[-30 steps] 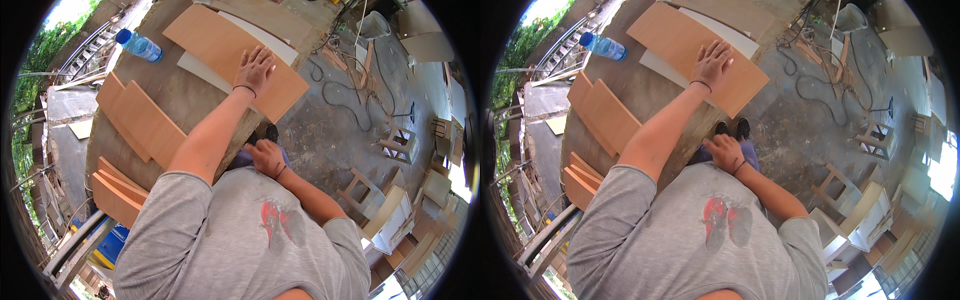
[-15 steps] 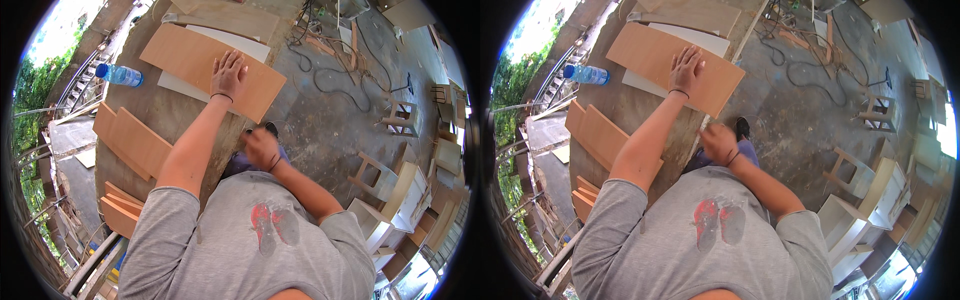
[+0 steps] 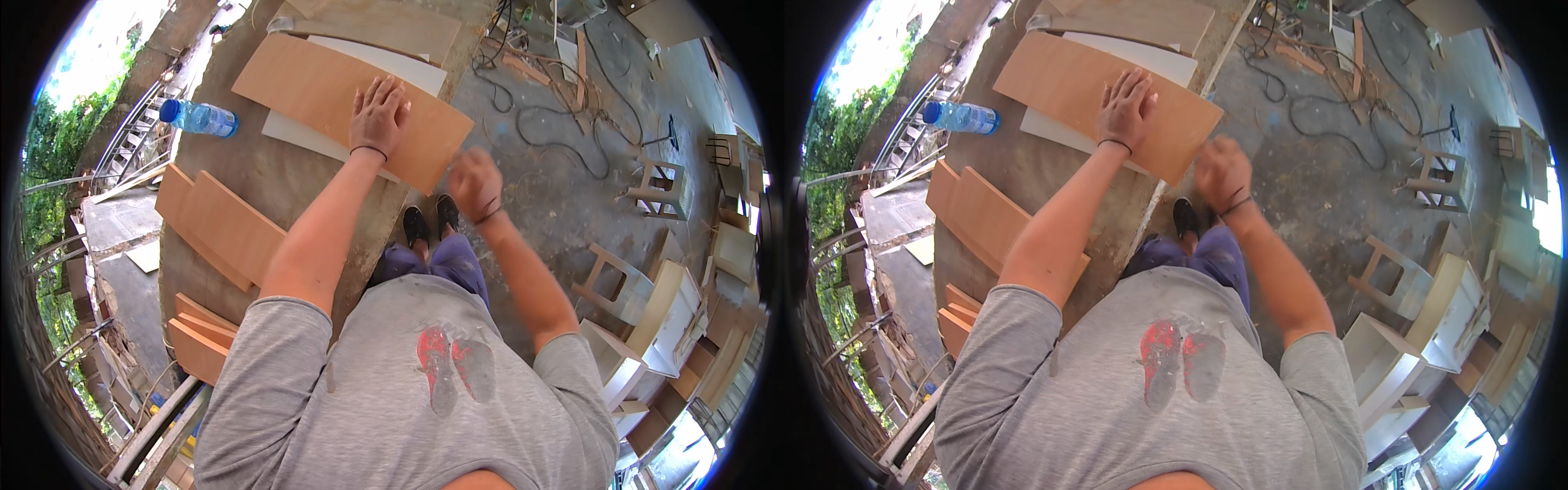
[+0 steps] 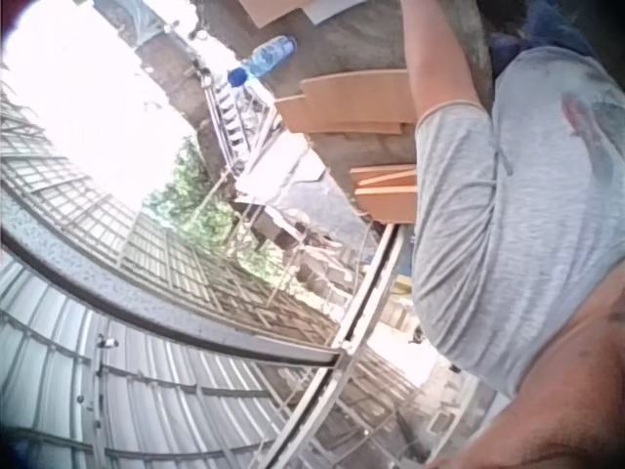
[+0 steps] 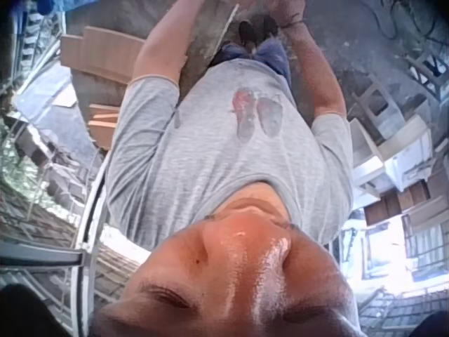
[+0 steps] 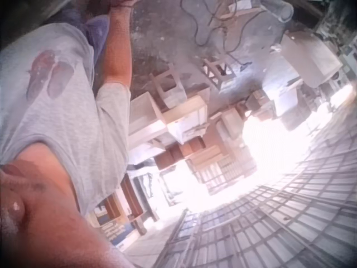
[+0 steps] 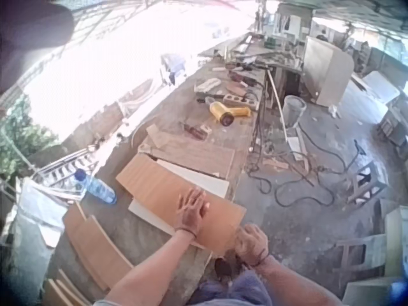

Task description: The person sands the edges and surface of a wooden board using a small sanding block held in the right hand.

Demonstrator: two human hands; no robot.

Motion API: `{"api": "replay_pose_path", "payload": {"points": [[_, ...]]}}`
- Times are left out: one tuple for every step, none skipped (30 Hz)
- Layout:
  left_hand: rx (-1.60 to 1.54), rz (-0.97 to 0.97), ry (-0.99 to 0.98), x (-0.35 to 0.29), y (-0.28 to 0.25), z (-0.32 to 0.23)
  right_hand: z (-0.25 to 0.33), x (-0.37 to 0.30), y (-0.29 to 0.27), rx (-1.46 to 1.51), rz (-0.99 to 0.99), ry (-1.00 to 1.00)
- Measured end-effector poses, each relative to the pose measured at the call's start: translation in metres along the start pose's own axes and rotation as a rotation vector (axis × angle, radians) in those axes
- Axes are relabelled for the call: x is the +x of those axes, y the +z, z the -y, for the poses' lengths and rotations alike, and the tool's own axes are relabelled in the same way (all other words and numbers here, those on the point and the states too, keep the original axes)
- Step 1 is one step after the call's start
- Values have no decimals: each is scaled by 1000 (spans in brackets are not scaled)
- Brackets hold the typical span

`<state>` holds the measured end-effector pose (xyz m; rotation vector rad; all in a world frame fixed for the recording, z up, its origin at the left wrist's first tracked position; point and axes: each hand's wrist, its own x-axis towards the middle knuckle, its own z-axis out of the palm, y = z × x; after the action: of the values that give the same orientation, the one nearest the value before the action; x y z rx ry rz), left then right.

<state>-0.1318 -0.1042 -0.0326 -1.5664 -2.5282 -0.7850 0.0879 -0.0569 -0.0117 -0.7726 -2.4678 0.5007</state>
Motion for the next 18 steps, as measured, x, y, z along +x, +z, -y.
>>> {"api": "replay_pose_path", "payload": {"points": [[-2, 0, 8, 2, 5, -3, -20, 15, -1, -6, -45, 30], [-2, -4, 7, 2, 6, -4, -31, 25, -3, -9, -84, 53], [-5, -10, 12, 1, 5, -4, -32, 25, -1, -14, -90, 49], [-12, -9, 11, 2, 4, -5, -34, 21, 3, -6, -84, 29], [-20, -9, 11, 3, 3, -7, -36, 14, 8, 0, -77, 9], [-21, -12, 13, 2, 3, -6, -32, -9, 21, -25, 15, -93], [-24, -10, 8, 3, 3, -5, -19, -35, 30, -52, 108, -199], [-26, -5, -1, 0, 4, -3, 7, -50, 29, 14, 226, -279], [-26, -7, -4, -3, 5, -1, 32, -65, 25, 81, 344, -356], [-37, 2, -4, -3, 6, -1, 48, -80, 15, 142, 369, -393], [-41, 13, 1, -1, 6, -1, 57, -86, 10, 207, 387, -428], [-33, 2, 5, 4, 3, 0, 49, -77, 11, 202, 270, -372], [-38, -2, 5, 5, 2, -1, 28, -59, 11, 71, 275, -307], [-49, 9, 4, 1, 3, -3, 3, -39, 9, -58, 289, -228], [-47, 23, -1, -5, 3, -3, -11, -10, 1, -54, 173, -119], [-36, 19, 0, -3, 2, -2, -20, 18, -11, -54, 51, -16], [-26, 11, 9, 1, 2, -3, -28, 29, -17, -55, 47, -15], [-21, 8, 11, 2, 1, -4, -33, 38, -20, -81, 81, -39]]}}
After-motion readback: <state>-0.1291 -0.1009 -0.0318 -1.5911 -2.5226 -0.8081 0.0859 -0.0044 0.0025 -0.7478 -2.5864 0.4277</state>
